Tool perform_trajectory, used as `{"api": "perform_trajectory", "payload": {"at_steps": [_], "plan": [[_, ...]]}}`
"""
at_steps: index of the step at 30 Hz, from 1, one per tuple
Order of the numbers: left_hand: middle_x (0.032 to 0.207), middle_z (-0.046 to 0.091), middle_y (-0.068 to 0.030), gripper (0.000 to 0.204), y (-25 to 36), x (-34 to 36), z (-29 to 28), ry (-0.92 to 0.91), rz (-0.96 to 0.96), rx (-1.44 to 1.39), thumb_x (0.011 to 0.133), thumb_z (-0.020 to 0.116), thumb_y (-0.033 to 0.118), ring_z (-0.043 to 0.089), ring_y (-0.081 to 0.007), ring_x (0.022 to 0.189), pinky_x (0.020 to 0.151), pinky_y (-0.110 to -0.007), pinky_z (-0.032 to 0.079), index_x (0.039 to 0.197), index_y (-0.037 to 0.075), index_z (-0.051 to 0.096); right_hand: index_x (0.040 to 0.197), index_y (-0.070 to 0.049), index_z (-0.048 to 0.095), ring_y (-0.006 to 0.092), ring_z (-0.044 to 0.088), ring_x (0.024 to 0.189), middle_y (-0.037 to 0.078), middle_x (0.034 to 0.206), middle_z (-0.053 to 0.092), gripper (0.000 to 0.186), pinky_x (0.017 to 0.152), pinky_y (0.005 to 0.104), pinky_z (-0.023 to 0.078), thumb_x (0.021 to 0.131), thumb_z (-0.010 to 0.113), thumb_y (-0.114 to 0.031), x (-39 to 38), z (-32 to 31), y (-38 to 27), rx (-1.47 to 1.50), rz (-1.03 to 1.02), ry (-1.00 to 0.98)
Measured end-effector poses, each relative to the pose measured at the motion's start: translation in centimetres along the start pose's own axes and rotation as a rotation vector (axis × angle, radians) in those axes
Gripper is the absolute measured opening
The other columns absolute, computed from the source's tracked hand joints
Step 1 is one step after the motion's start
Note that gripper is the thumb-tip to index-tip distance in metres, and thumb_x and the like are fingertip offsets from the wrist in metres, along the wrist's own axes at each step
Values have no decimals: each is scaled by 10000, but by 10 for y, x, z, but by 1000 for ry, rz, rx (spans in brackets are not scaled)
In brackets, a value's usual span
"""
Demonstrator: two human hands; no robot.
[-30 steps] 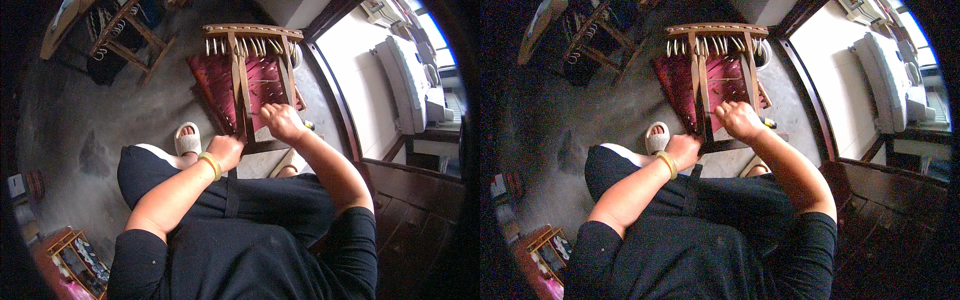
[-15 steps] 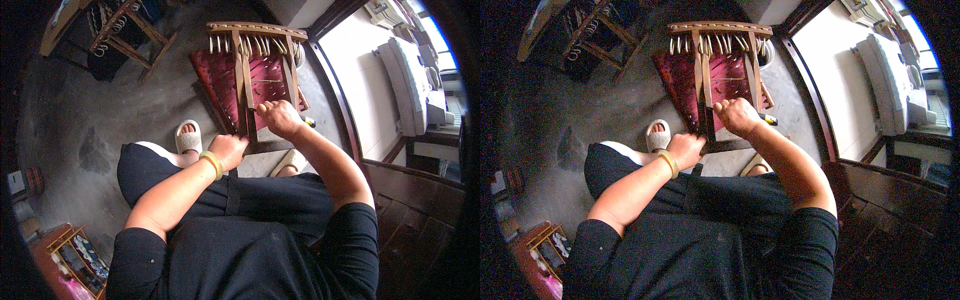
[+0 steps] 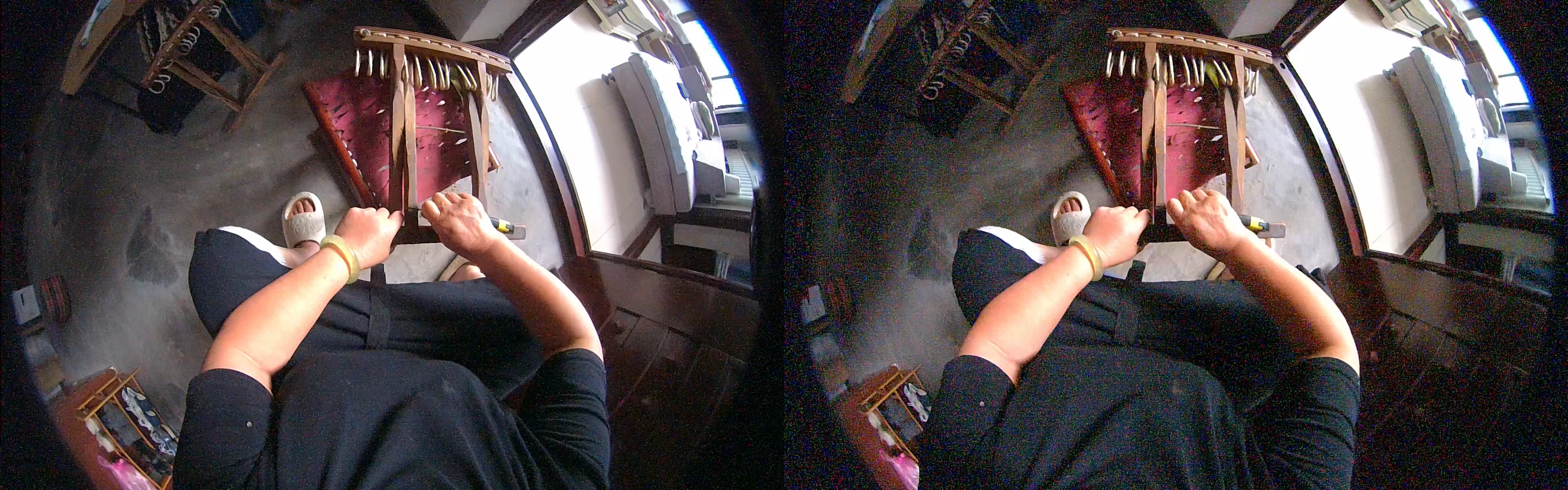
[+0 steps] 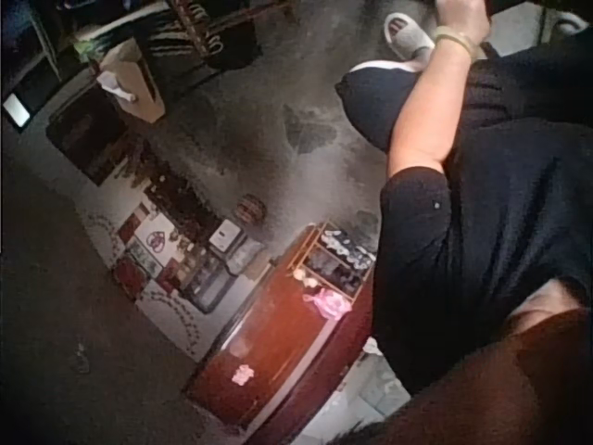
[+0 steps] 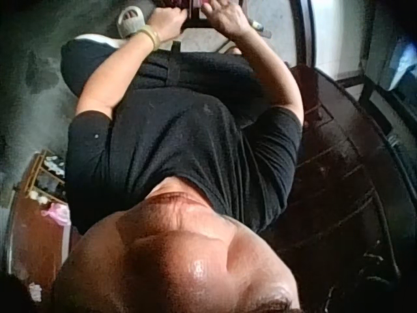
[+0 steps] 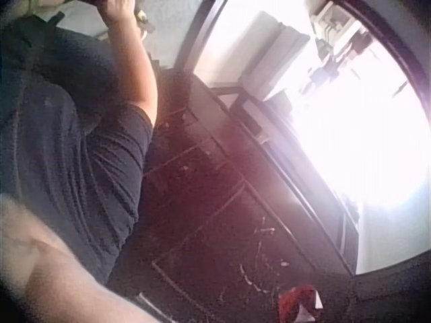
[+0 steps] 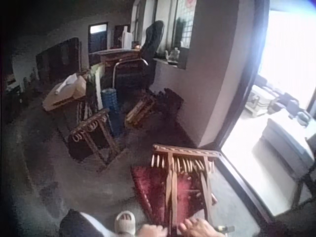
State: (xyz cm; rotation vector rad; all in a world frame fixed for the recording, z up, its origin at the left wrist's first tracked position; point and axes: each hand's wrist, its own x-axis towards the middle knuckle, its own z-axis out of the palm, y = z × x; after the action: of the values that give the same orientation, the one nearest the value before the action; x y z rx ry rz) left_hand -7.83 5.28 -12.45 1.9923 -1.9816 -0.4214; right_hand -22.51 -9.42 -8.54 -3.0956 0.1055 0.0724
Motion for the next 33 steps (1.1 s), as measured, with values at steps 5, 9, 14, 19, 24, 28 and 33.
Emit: {"api": "perform_trajectory", "payload": {"at_steps": [5,9,14,19,24,28,33], "plan": [[761,625,-92,241,-3,2,-12,-2,29,-8,671,670,196,642,-276,731,628,-407,511,872,101,576,853,-81,512,249,595,743,72,781,545,81,641,373,482,797,531,-136,-20,-13,-7,110,188,46],[770,610,-76,277,-14,2,-30,-45,1,78,663,718,285,629,-286,742,642,-422,502,827,127,560,849,-82,516,259,598,745,85,790,552,72,623,374,485,798,540,-125,-28,-22,-7,130,306,114],[772,592,-46,161,-44,-3,-60,-2,-132,231,623,662,124,584,-266,829,715,-411,439,772,145,603,859,-78,515,261,598,766,88,803,551,79,621,380,488,792,538,-113,-23,-28,-4,130,324,119],[794,562,-46,128,-49,-5,-63,142,-179,240,612,629,60,536,-249,882,823,-392,382,722,117,595,823,-67,497,274,596,773,103,800,550,50,614,386,492,778,511,-82,2,-27,-17,144,249,138],[815,561,-55,138,-52,-6,-62,114,-136,202,604,632,53,538,-255,888,813,-396,397,726,100,587,830,-63,500,277,608,745,106,772,562,69,599,391,491,807,493,-127,34,-19,-28,127,187,112],[816,567,-58,140,-54,-3,-60,34,-170,162,608,633,56,549,-267,872,745,-398,432,733,99,588,816,-69,507,261,620,709,98,739,580,98,571,384,488,828,486,-164,49,-18,-28,78,118,91],[838,600,-66,114,-62,-4,-58,-9,-177,160,633,623,80,570,-248,878,746,-378,460,746,95,623,815,-74,515,253,622,674,95,715,583,99,557,371,486,828,490,-170,59,-11,-27,60,86,63]]}}
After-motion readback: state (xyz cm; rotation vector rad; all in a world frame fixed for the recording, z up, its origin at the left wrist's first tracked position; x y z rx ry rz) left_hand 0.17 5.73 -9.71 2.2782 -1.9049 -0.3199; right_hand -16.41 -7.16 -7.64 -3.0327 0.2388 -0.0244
